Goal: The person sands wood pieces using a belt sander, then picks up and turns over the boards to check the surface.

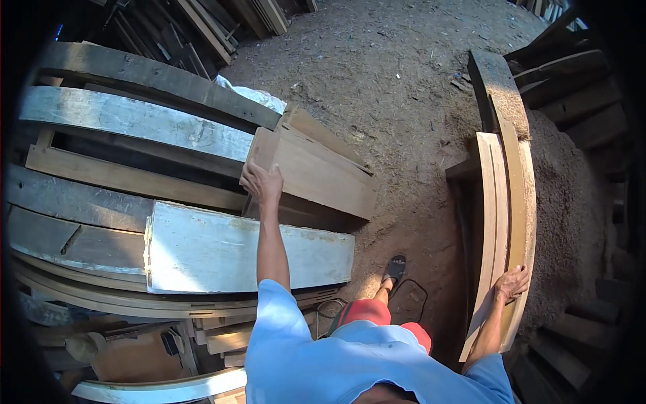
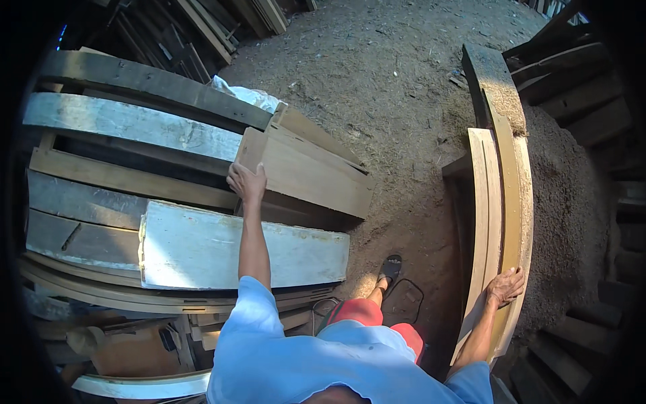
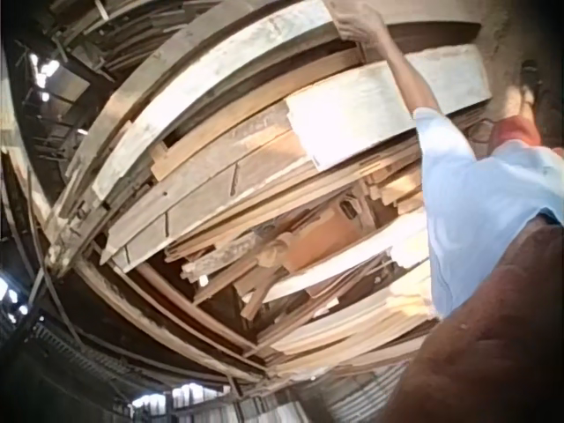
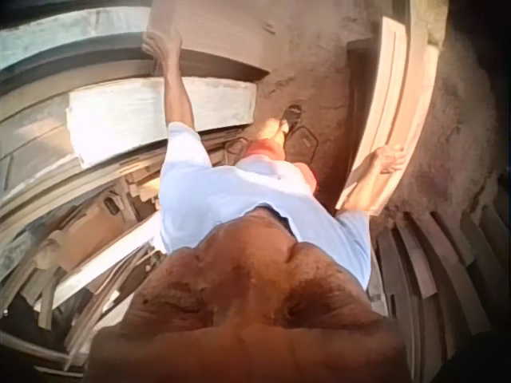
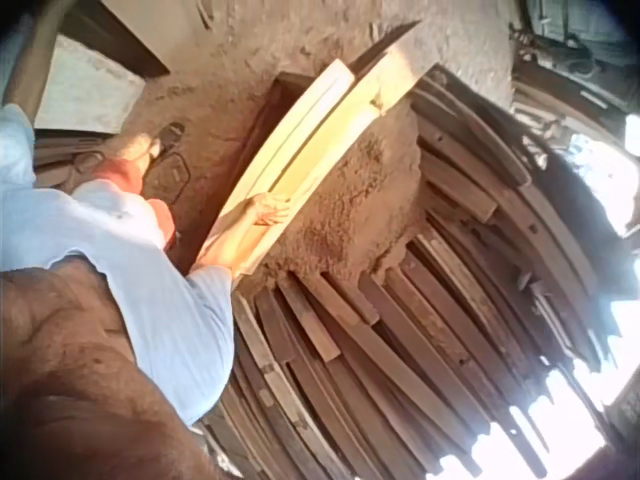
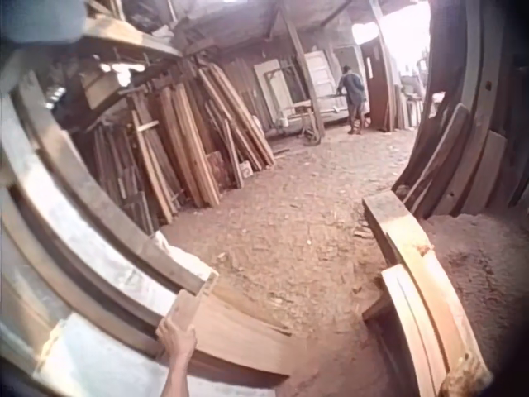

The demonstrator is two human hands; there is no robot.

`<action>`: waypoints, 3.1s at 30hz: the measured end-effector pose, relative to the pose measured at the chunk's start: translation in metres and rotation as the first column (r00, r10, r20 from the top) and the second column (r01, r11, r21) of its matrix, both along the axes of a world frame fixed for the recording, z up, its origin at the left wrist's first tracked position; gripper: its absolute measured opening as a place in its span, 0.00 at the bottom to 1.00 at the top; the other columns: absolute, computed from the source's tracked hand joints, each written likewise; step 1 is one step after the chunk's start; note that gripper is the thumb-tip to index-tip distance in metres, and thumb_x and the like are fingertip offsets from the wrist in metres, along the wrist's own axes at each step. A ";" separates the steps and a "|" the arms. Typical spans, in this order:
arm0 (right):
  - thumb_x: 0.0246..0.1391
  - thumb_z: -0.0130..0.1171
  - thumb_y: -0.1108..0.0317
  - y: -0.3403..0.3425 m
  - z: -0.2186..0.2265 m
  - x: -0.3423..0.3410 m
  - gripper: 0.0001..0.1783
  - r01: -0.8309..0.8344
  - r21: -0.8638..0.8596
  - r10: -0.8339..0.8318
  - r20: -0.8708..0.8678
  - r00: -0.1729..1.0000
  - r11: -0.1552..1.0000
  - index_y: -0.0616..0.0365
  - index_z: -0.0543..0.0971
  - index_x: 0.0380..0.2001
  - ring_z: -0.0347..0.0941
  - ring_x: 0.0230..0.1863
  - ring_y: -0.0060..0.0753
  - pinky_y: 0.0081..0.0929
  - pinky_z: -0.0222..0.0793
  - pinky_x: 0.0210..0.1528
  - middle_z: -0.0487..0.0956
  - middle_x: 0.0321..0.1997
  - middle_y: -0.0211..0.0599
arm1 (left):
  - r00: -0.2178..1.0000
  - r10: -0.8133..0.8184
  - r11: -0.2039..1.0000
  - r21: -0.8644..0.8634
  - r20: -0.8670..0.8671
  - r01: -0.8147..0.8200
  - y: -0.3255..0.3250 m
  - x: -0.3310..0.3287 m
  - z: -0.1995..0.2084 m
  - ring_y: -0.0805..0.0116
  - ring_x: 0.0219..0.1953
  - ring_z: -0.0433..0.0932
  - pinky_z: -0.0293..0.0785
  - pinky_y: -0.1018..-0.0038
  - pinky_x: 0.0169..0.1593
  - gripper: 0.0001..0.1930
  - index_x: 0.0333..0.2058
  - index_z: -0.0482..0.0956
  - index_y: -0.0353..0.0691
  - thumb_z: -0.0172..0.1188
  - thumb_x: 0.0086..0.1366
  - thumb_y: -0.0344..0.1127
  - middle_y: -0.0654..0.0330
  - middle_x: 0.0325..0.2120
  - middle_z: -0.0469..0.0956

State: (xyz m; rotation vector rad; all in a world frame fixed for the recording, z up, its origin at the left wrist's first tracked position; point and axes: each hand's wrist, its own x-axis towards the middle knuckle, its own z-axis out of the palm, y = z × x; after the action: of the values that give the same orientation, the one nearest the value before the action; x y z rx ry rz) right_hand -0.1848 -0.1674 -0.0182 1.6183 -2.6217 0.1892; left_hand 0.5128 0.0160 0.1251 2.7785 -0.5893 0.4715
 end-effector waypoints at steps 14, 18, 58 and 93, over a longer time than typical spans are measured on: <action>0.70 0.39 0.49 0.001 -0.006 0.003 0.24 -0.053 0.019 0.053 0.001 0.999 0.998 0.45 0.69 0.63 0.61 0.68 0.52 0.53 0.60 0.66 0.70 0.66 0.38 | 0.621 -0.391 0.803 -0.581 -0.679 -0.130 0.039 0.087 -0.035 0.64 0.41 0.83 0.82 0.69 0.32 0.26 0.49 0.75 0.33 0.66 0.65 0.50 0.53 0.40 0.82; 0.69 0.43 0.47 -0.013 -0.002 -0.008 0.24 0.104 0.044 -0.109 0.119 0.987 0.994 0.41 0.69 0.63 0.61 0.67 0.54 0.57 0.56 0.67 0.69 0.66 0.37 | 0.076 -0.943 0.263 -0.866 -0.324 -0.425 -0.015 -0.054 -0.052 0.60 0.56 0.78 0.75 0.60 0.60 0.28 0.61 0.70 0.37 0.63 0.68 0.45 0.56 0.54 0.78; 0.61 0.55 0.51 -0.078 0.014 0.052 0.28 0.089 0.024 -0.092 0.204 0.975 0.996 0.49 0.68 0.61 0.53 0.69 0.49 0.60 0.50 0.67 0.62 0.69 0.36 | -0.486 -0.726 0.678 -0.385 -0.487 -0.627 -0.229 -0.394 -0.165 0.58 0.42 0.83 0.83 0.56 0.46 0.27 0.54 0.74 0.38 0.60 0.69 0.55 0.55 0.41 0.82; 0.62 0.52 0.50 -0.080 0.019 0.055 0.28 0.122 0.079 -0.134 0.171 0.976 0.989 0.48 0.68 0.63 0.53 0.70 0.49 0.58 0.49 0.69 0.63 0.69 0.36 | -0.376 -0.704 0.697 -0.483 -0.603 -0.531 -0.235 -0.386 -0.128 0.56 0.27 0.84 0.87 0.63 0.28 0.42 0.55 0.70 0.39 0.48 0.63 0.76 0.48 0.30 0.79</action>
State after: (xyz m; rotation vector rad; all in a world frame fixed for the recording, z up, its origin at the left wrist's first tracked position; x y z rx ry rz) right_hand -0.1298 -0.2470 0.0006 1.5086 -2.8840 0.2502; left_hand 0.1267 -0.2185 -0.0025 1.0660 -0.0361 -1.5267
